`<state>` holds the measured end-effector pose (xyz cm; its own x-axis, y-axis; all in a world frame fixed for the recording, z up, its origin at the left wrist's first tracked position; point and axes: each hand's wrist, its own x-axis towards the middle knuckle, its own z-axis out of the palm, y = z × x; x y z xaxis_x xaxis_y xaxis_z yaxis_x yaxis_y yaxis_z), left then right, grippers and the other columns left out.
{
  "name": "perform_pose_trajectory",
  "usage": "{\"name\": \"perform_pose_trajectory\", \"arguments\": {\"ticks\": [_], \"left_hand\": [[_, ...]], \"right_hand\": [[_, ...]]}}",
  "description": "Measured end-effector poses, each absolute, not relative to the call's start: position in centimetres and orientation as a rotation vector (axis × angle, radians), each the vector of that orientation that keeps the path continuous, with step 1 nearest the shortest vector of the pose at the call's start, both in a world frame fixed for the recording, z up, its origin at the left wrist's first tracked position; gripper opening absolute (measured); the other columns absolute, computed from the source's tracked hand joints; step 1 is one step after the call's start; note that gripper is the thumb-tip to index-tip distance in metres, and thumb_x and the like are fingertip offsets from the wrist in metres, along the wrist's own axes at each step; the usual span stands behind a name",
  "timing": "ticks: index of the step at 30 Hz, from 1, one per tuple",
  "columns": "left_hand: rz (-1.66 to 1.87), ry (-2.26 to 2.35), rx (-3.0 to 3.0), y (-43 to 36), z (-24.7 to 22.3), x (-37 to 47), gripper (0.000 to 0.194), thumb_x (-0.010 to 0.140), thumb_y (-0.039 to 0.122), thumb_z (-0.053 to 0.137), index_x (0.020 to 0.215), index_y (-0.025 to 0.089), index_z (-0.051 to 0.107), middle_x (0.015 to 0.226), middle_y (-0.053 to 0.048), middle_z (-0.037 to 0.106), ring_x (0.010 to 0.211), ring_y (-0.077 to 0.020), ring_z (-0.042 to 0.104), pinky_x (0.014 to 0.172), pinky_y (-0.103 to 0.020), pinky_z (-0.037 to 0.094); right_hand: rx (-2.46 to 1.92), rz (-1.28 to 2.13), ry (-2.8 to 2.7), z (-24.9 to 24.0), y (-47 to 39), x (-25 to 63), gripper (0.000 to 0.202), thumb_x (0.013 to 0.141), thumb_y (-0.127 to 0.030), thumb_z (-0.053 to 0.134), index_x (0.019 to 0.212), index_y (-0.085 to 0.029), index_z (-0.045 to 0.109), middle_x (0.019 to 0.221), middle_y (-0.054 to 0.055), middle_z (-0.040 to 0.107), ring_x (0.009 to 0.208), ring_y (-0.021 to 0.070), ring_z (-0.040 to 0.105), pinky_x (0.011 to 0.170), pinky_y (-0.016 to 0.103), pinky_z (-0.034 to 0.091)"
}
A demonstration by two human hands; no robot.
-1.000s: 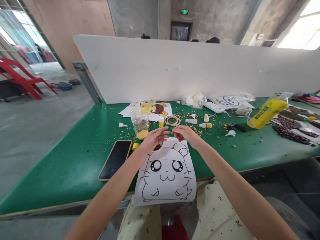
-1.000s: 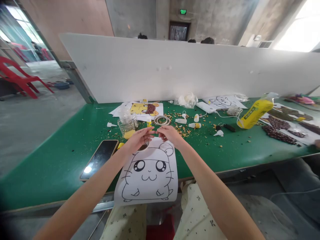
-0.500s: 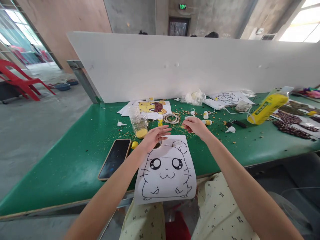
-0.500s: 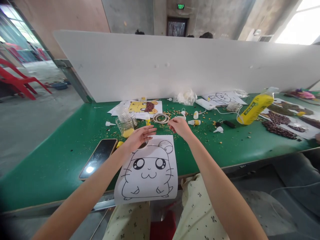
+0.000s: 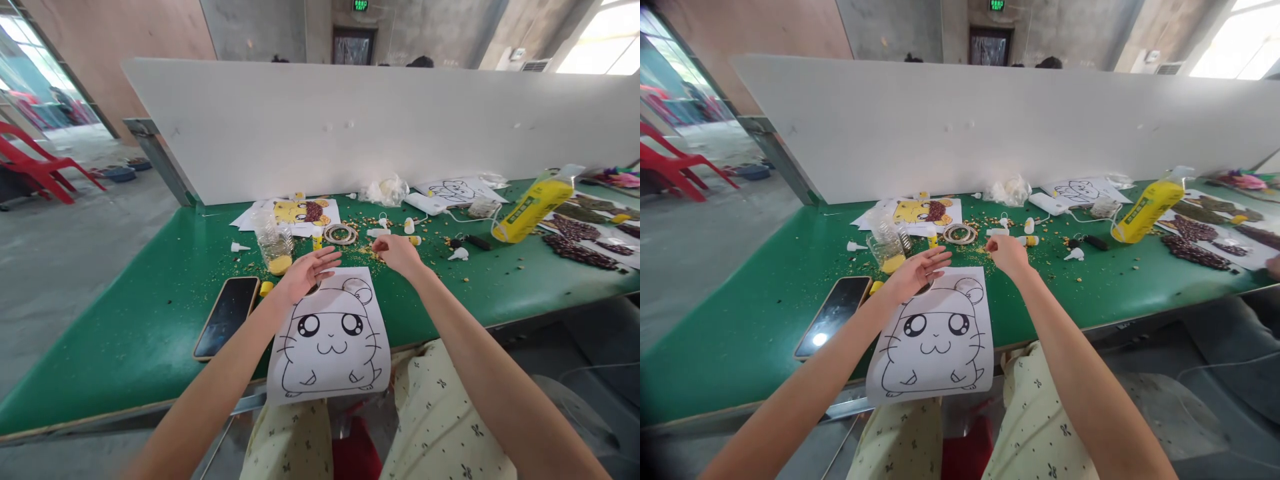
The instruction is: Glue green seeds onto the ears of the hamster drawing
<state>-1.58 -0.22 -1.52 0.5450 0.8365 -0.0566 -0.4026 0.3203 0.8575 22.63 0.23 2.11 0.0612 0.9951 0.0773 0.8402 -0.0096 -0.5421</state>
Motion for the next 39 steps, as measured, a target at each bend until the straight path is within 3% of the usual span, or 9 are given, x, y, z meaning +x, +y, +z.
{"name": "perform_pose_trajectory", "arguments": {"ticks": [4, 7, 10, 13, 18, 23, 39], "left_hand": [[0.809, 0.487, 0.880, -0.3, -1.4, -1.8, 0.046, 0.077, 0.010, 0.042, 0.121, 0.015, 0.055, 0.122, -0.009, 0.059, 0.110, -0.0218, 0.056, 0.090, -0.033, 0.043], [0.753, 0.368, 0.830, -0.5, -1.1, -2.0, 0.055, 0.073, 0.010, 0.040, 0.127, 0.014, 0.050, 0.110, -0.010, 0.065, 0.097, -0.0208, 0.062, 0.088, -0.035, 0.043], [0.695, 0.258, 0.799, -0.9, -0.7, -2.0, 0.059, 0.072, 0.012, 0.039, 0.131, 0.016, 0.045, 0.104, -0.009, 0.067, 0.092, -0.0212, 0.062, 0.086, -0.037, 0.042], [0.660, 0.223, 0.787, -1.5, -0.4, -1.6, 0.059, 0.073, 0.015, 0.038, 0.132, 0.018, 0.044, 0.103, -0.009, 0.067, 0.091, -0.0220, 0.062, 0.086, -0.038, 0.041], [0.696, 0.228, 0.701, -2.5, -0.2, -1.1, 0.061, 0.072, 0.019, 0.039, 0.133, 0.027, 0.042, 0.098, -0.005, 0.069, 0.085, -0.0203, 0.061, 0.085, -0.039, 0.039], [0.746, 0.225, 0.654, -3.1, 0.0, -0.9, 0.064, 0.070, 0.022, 0.038, 0.132, 0.033, 0.042, 0.086, -0.001, 0.068, 0.076, -0.0181, 0.058, 0.078, -0.036, 0.039], [0.730, 0.227, 0.670, -3.5, 0.4, -1.0, 0.063, 0.069, 0.022, 0.040, 0.131, 0.035, 0.042, 0.080, -0.001, 0.067, 0.073, -0.0182, 0.057, 0.075, -0.037, 0.040]], "right_hand": [[-1.743, 0.503, -1.885, 2.0, 0.0, 21.4, 0.011, 0.076, -0.025, 0.057, 0.075, -0.020, 0.066, 0.079, 0.003, 0.068, 0.074, 0.0172, 0.060, 0.064, 0.027, 0.042], [-1.503, 0.818, -1.829, 2.3, -0.5, 19.6, 0.019, 0.083, -0.027, 0.051, 0.081, -0.019, 0.068, 0.081, 0.003, 0.070, 0.077, 0.0154, 0.062, 0.068, 0.026, 0.046], [-1.276, 1.247, -1.569, 2.5, -1.1, 18.2, 0.019, 0.080, -0.030, 0.055, 0.085, -0.018, 0.070, 0.084, 0.005, 0.071, 0.077, 0.0163, 0.064, 0.071, 0.030, 0.049], [-1.131, 1.393, -1.372, 2.6, -1.7, 17.3, 0.019, 0.073, -0.033, 0.065, 0.084, -0.019, 0.071, 0.081, 0.004, 0.071, 0.077, 0.0157, 0.063, 0.075, 0.031, 0.050], [-0.944, 1.418, -1.074, 1.7, -2.5, 15.4, 0.021, 0.064, -0.033, 0.073, 0.080, -0.020, 0.072, 0.073, 0.000, 0.068, 0.073, 0.0114, 0.061, 0.073, 0.026, 0.048], [-0.818, 1.418, -0.890, 1.5, -3.6, 13.4, 0.018, 0.063, -0.030, 0.073, 0.078, -0.020, 0.071, 0.069, -0.002, 0.064, 0.066, 0.0081, 0.057, 0.063, 0.021, 0.046], [-0.826, 1.348, -1.001, 2.6, -4.7, 13.4, 0.017, 0.065, -0.034, 0.072, 0.077, -0.022, 0.071, 0.075, -0.001, 0.066, 0.069, 0.0100, 0.058, 0.070, 0.025, 0.049]]}}
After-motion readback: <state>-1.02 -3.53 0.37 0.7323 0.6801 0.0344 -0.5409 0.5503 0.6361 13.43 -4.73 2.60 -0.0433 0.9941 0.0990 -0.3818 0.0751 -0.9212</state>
